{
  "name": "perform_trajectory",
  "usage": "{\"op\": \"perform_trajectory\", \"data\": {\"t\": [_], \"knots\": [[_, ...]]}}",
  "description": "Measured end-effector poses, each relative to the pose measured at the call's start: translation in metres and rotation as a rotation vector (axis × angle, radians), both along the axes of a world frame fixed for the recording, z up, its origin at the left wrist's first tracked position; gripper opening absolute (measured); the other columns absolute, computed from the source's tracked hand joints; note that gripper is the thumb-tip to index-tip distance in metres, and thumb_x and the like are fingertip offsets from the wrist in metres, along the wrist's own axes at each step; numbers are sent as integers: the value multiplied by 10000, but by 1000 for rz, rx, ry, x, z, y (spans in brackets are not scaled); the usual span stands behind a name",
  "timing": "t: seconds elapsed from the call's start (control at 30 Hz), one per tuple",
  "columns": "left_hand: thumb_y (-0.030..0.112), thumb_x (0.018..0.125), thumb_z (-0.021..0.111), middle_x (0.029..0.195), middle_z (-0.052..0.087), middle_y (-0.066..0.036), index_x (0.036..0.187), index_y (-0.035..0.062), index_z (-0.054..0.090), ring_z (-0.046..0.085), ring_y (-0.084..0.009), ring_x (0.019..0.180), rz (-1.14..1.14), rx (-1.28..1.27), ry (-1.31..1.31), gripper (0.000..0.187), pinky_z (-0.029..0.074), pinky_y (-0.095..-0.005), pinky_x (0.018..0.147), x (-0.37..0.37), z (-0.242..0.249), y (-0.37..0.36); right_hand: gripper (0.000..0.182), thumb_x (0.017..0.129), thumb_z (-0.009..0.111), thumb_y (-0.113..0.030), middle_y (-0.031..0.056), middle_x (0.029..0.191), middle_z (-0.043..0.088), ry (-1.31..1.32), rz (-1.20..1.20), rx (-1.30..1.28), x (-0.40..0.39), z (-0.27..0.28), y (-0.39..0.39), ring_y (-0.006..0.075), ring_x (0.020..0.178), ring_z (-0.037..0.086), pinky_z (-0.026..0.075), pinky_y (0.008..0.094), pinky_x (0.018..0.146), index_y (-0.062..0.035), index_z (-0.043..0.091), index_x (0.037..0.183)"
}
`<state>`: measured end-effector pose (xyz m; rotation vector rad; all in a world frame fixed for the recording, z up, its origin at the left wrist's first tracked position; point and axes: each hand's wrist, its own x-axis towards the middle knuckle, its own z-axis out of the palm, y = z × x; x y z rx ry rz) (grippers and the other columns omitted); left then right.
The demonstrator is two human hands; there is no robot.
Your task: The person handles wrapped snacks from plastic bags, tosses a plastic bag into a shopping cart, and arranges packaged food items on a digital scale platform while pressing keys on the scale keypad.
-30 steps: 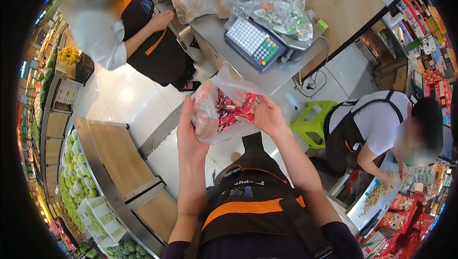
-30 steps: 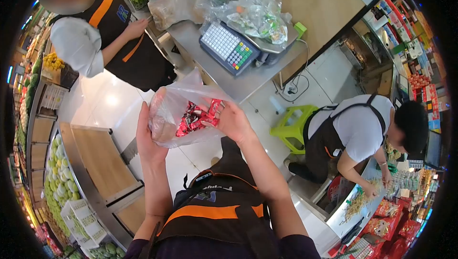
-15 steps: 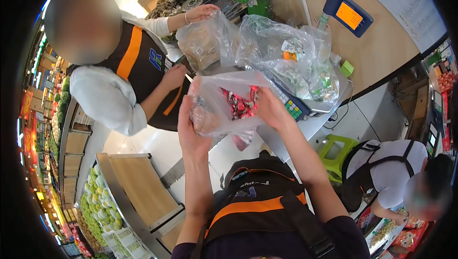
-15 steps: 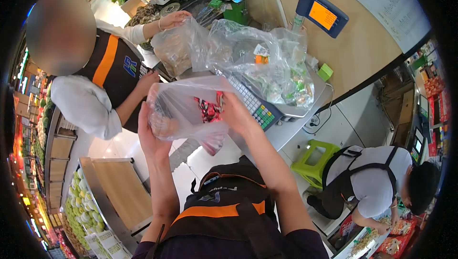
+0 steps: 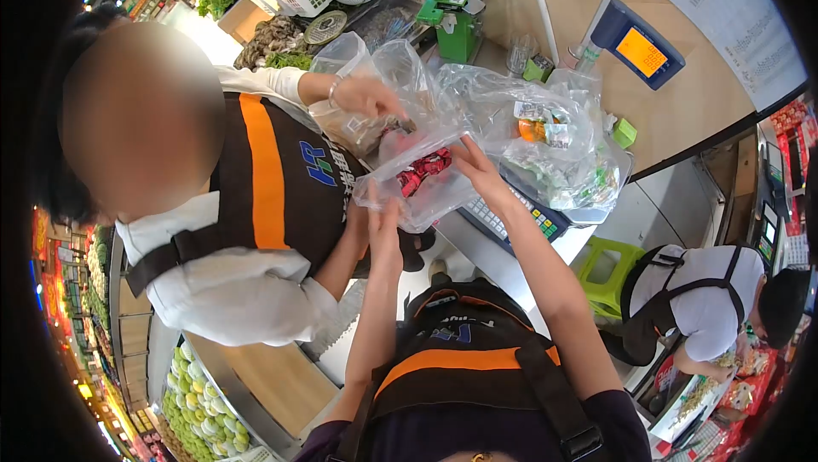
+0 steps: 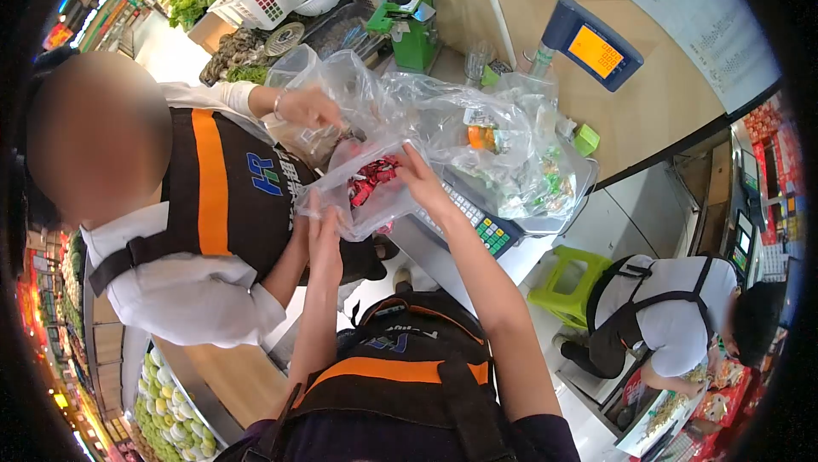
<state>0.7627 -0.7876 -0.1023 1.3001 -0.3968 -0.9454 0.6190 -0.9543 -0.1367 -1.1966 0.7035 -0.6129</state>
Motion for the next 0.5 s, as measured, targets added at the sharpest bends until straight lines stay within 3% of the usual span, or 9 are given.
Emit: {"op": "perform_trajectory", "data": {"t": [0.03,0.13,0.17,0.27,0.33,0.4,0.5], "knots": [[147,971,502,1214,486,-32,1500,104,167,478,-138,1056,-14,-8,-41,628,346,-287,974,2,-1,0,580,954,501,-166,92,1432,422,16,-10,-45,-1,0,3,233,1347,339,221,356,1111,-141,251,1477],[126,962,513,1362,409,-73,1503,107,137,419,-172,1228,-24,25,-71,659,308,-292,1033,-6,12,10,520,924,505,-100,114,1385,472,92,-23,-200,-2,-5,19,246,1329,373,253,332,1101,-124,367,1424],[93,949,521,1450,315,-122,1499,96,126,332,-216,1331,-67,-34,-52,677,296,-330,1058,-8,17,14,505,911,506,-80,123,1371,485,123,-26,-256,-4,-5,25,256,1327,378,259,334,1099,-122,407,1404],[83,922,551,1440,299,-165,1490,73,133,331,-268,1316,-114,8,-235,705,299,-376,1056,-21,7,39,521,819,528,-30,133,1314,520,377,42,-549,-15,-4,50,360,1311,368,268,419,1101,-104,489,1333],[40,857,577,1401,293,-220,1460,14,193,361,-325,1261,-32,112,-826,715,325,-408,1031,-36,22,53,482,790,547,-24,119,1299,525,573,25,-801,-19,-7,73,392,1331,321,198,493,1117,-146,551,1257],[-29,840,527,1370,343,-221,1363,-19,381,378,-353,1252,-108,13,-1116,542,334,-414,1024,-45,55,56,404,774,573,-38,100,1298,523,710,18,-964,-22,-9,90,408,1355,269,136,567,1115,-167,612,1156],[-119,802,437,1211,503,-202,1146,-27,548,476,-377,1171,-329,-215,-1005,373,367,-407,1004,-43,61,32,256,771,598,-82,78,1324,499,815,38,-1030,-25,-13,108,391,1393,192,63,649,1093,-157,678,1002]]}}
